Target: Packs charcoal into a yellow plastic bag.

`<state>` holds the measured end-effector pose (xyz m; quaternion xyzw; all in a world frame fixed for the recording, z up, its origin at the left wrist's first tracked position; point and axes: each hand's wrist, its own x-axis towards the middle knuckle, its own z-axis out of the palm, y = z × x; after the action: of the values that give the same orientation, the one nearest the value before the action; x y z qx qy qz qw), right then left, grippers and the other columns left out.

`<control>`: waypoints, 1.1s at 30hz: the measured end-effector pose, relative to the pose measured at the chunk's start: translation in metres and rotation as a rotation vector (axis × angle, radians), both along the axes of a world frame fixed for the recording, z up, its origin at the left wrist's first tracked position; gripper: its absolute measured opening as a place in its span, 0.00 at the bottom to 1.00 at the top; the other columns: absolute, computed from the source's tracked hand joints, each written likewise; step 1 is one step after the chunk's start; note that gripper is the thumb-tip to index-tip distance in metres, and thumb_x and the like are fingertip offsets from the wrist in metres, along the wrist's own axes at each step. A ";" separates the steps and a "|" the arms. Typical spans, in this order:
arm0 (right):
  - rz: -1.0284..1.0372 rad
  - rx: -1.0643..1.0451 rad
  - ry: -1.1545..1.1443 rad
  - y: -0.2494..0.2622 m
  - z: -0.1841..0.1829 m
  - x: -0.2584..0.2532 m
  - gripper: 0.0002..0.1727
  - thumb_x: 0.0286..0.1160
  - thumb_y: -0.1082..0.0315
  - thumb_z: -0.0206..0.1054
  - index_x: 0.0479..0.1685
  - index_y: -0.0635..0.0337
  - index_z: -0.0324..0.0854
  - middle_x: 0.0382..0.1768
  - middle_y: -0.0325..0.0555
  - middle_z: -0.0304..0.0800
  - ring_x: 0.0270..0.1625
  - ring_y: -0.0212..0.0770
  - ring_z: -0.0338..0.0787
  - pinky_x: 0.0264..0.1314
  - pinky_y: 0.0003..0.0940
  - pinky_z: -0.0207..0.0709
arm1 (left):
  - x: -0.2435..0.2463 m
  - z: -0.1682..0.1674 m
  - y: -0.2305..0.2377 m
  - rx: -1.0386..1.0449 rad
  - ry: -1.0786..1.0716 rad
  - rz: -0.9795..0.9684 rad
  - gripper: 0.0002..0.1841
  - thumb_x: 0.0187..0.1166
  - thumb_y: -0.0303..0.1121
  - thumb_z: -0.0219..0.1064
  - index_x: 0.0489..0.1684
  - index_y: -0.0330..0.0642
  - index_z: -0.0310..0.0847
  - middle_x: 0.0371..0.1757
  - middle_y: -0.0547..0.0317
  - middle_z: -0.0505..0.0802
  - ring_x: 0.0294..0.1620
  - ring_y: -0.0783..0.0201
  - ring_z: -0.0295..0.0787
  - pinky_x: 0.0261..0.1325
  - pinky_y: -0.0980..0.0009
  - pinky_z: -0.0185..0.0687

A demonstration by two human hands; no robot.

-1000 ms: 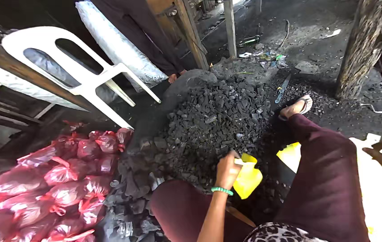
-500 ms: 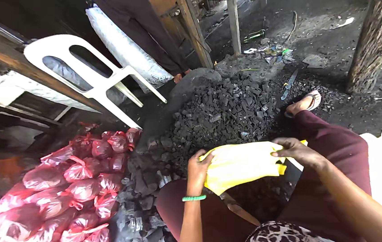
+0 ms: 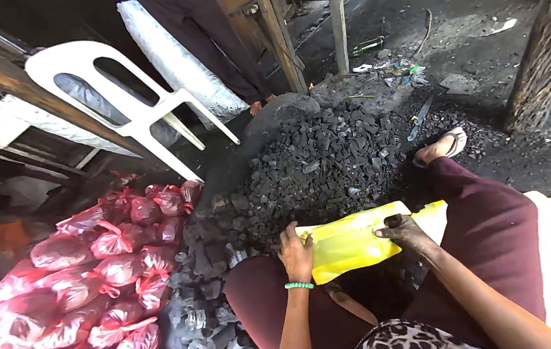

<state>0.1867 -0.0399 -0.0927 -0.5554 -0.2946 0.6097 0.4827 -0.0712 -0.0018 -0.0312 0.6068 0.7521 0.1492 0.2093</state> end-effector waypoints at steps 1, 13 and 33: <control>-0.014 -0.033 0.016 -0.001 0.002 -0.005 0.09 0.60 0.84 0.76 0.28 0.65 0.81 0.23 0.43 0.86 0.26 0.34 0.86 0.35 0.32 0.85 | 0.005 0.001 -0.003 0.024 -0.021 -0.017 0.31 0.77 0.37 0.75 0.78 0.36 0.73 0.73 0.29 0.80 0.72 0.29 0.78 0.72 0.29 0.68; 0.128 -0.116 0.160 -0.015 0.041 -0.025 0.18 0.81 0.82 0.59 0.67 0.65 0.74 0.44 0.40 0.88 0.43 0.27 0.88 0.49 0.24 0.85 | 0.062 -0.010 -0.033 -0.371 -0.986 -0.125 0.09 0.76 0.21 0.70 0.49 0.25 0.82 0.41 0.51 0.90 0.40 0.66 0.88 0.49 0.69 0.87; 0.467 0.099 -0.429 0.069 -0.009 0.030 0.07 0.82 0.77 0.65 0.38 0.69 0.86 0.29 0.47 0.87 0.31 0.36 0.83 0.41 0.37 0.80 | 0.053 -0.038 0.007 -0.576 -0.045 -0.459 0.17 0.82 0.22 0.60 0.60 0.46 0.90 0.72 0.37 0.84 0.69 0.37 0.83 0.66 0.41 0.80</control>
<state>0.2164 0.0294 -0.1014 -0.5646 -0.5385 0.5578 0.2832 -0.0179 0.0048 -0.0690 0.6726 0.6026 -0.1060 0.4162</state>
